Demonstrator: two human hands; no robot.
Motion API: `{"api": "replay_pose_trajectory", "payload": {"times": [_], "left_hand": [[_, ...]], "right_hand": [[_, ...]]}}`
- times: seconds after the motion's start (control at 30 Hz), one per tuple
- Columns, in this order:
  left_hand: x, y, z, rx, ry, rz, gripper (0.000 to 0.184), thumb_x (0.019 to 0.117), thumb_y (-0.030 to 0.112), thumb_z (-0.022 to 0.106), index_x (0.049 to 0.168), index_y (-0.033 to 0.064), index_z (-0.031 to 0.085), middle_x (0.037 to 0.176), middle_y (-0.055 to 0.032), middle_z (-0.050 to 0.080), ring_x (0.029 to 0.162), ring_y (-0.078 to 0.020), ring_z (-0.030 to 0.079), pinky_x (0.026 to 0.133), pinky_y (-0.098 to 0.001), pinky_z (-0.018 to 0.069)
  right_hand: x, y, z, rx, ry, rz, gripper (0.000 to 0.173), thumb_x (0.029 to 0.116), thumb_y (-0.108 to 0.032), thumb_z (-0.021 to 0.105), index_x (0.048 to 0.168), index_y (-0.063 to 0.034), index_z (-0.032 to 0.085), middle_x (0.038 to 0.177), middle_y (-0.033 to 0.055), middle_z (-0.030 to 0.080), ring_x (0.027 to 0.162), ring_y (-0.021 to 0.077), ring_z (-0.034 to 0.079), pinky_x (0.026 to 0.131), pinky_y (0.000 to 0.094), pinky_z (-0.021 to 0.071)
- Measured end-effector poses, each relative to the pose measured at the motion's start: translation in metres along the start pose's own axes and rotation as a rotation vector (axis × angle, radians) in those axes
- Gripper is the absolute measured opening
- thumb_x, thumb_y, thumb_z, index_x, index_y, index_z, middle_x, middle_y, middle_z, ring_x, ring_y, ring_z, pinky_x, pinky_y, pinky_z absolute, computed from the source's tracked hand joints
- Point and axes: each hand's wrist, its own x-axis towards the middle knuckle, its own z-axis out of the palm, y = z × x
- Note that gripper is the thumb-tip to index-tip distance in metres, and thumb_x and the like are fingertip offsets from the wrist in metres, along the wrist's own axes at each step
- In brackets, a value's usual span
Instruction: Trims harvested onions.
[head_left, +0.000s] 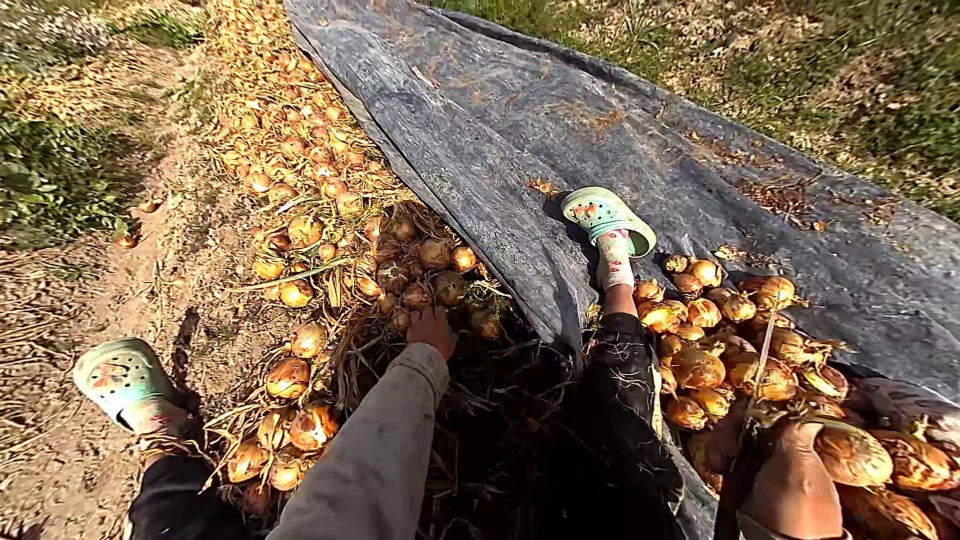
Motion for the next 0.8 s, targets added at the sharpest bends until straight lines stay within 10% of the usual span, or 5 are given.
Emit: {"api": "replay_pose_trajectory", "payload": {"times": [0.13, 0.27, 0.43, 0.57, 0.8], "left_hand": [[0.018, -0.035, 0.029, 0.044, -0.046, -0.095, 0.105, 0.0778, 0.015, 0.088, 0.163, 0.0163, 0.028, 0.166, -0.0226, 0.026, 0.141, -0.0544, 0.04, 0.097, -0.0695, 0.0497], [0.029, -0.037, 0.028, 0.024, -0.073, -0.082, 0.105, 0.0719, 0.029, 0.092, 0.159, 0.0154, 0.035, 0.155, -0.024, 0.044, 0.135, -0.0505, 0.049, 0.099, -0.0669, 0.0497], [-0.033, -0.036, 0.031, -0.185, -0.031, 0.24, 0.109, 0.0601, 0.038, 0.096, 0.151, 0.0071, 0.045, 0.149, -0.022, 0.05, 0.141, -0.0396, 0.045, 0.118, -0.0529, 0.036], [-0.104, -0.043, 0.021, -0.578, 0.132, 0.395, 0.108, 0.0527, 0.028, 0.098, 0.141, -0.0049, 0.047, 0.136, -0.0267, 0.058, 0.123, -0.0338, 0.062, 0.107, -0.0451, 0.0507], [-0.192, -0.034, 0.014, -0.86, 0.2, 0.657, 0.108, 0.0519, 0.046, 0.093, 0.135, -0.0104, 0.053, 0.113, -0.0155, 0.073, 0.104, -0.0114, 0.072, 0.092, -0.0294, 0.0591]], "right_hand": [[-0.038, 0.016, 0.015, -0.006, -0.06, 0.25, 0.037, 0.1082, -0.023, 0.023, 0.09, -0.0152, 0.054, 0.055, -0.0125, 0.053, 0.043, 0.0004, 0.05, 0.044, 0.0173, 0.047], [-0.058, 0.011, 0.037, -0.222, -0.316, 0.408, 0.022, 0.1048, -0.02, 0.037, 0.104, -0.0069, 0.056, 0.061, -0.0105, 0.052, 0.049, 0.0006, 0.05, 0.051, 0.0205, 0.0472], [-0.052, 0.012, 0.055, -0.562, -0.646, 0.348, 0.057, 0.0947, -0.048, 0.057, 0.121, 0.0026, 0.059, 0.078, 0.0054, 0.061, 0.063, 0.0148, 0.058, 0.063, 0.0385, 0.0518], [-0.063, 0.004, 0.081, -0.652, -0.684, 0.31, 0.083, 0.0791, -0.056, 0.075, 0.131, 0.0065, 0.056, 0.1, 0.0185, 0.069, 0.087, 0.0279, 0.068, 0.08, 0.0483, 0.0549], [-0.09, -0.006, 0.107, -0.477, -0.578, -0.018, 0.108, 0.0687, -0.08, 0.066, 0.126, 0.0103, 0.058, 0.101, 0.0108, 0.072, 0.09, 0.0072, 0.068, 0.081, 0.0268, 0.0562]]}}
